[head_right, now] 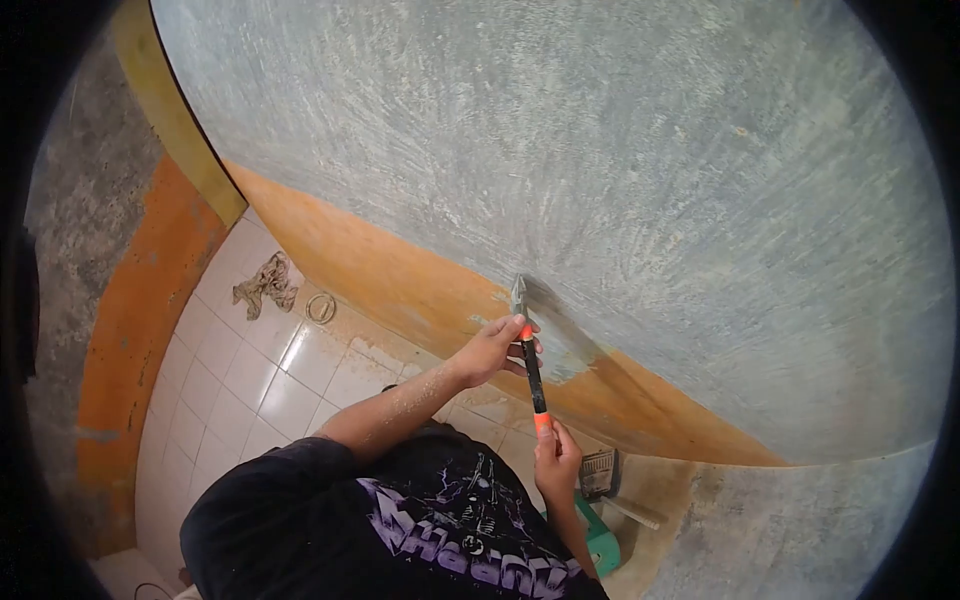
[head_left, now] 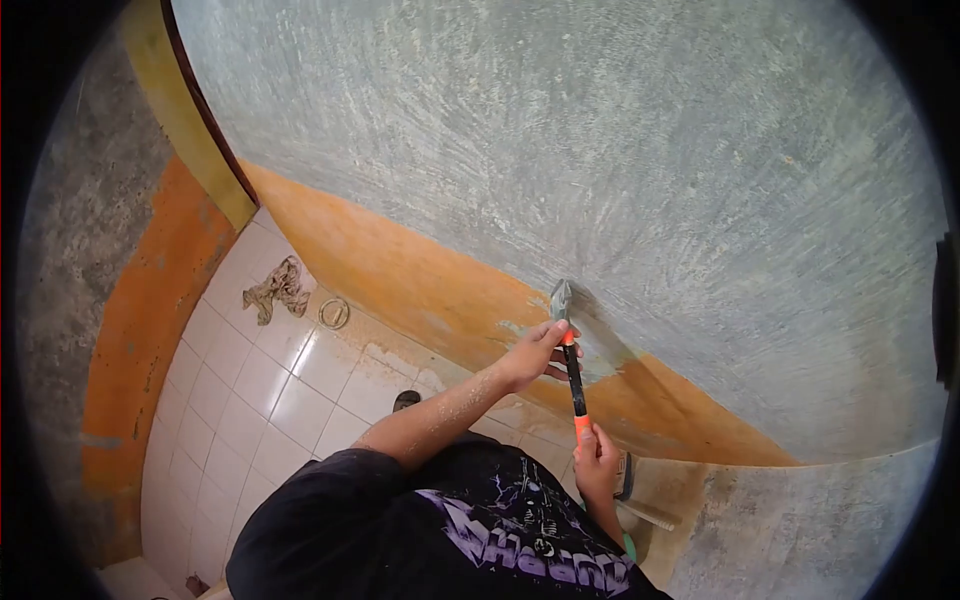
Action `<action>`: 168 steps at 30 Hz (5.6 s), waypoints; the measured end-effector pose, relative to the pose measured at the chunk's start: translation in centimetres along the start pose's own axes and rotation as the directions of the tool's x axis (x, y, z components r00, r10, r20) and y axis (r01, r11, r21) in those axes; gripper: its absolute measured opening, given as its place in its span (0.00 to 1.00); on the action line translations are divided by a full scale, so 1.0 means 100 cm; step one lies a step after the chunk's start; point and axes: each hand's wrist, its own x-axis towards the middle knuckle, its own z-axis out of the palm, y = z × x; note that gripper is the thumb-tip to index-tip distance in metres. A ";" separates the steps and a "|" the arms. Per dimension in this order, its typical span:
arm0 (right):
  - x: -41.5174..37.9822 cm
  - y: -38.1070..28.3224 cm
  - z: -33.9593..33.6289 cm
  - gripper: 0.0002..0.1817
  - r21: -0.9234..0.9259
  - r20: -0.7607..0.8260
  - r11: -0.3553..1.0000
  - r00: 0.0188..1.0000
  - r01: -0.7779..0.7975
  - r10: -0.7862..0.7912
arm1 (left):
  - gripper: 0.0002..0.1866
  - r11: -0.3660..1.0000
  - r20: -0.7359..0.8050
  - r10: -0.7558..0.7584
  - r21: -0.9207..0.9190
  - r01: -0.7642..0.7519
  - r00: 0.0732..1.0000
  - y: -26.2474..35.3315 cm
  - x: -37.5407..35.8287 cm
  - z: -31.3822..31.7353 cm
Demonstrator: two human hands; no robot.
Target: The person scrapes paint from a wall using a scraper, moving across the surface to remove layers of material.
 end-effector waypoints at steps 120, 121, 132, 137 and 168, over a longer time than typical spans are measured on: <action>0.018 0.015 0.013 0.21 0.218 0.188 0.974 0.982 -0.066 0.024 | 0.26 0.907 -0.050 0.059 -0.415 -0.075 0.997 -0.015 0.002 0.014; 0.019 0.014 0.015 0.21 0.242 0.207 0.967 0.978 -0.081 0.030 | 0.26 0.889 -0.029 0.057 -0.454 -0.064 0.998 -0.014 0.002 0.013; 0.019 0.012 0.034 0.20 0.151 0.129 0.989 0.991 0.008 -0.027 | 0.29 0.893 0.075 0.019 -0.450 0.017 0.997 0.003 -0.001 -0.005; 0.013 0.010 0.041 0.19 0.123 0.089 0.991 0.994 0.048 -0.059 | 0.30 0.909 0.086 -0.012 -0.414 0.047 0.996 0.008 -0.005 -0.010; 0.007 0.025 0.049 0.21 0.150 0.000 0.988 1.000 0.028 -0.028 | 0.35 0.977 0.173 -0.132 -0.144 0.157 0.976 0.008 -0.006 -0.035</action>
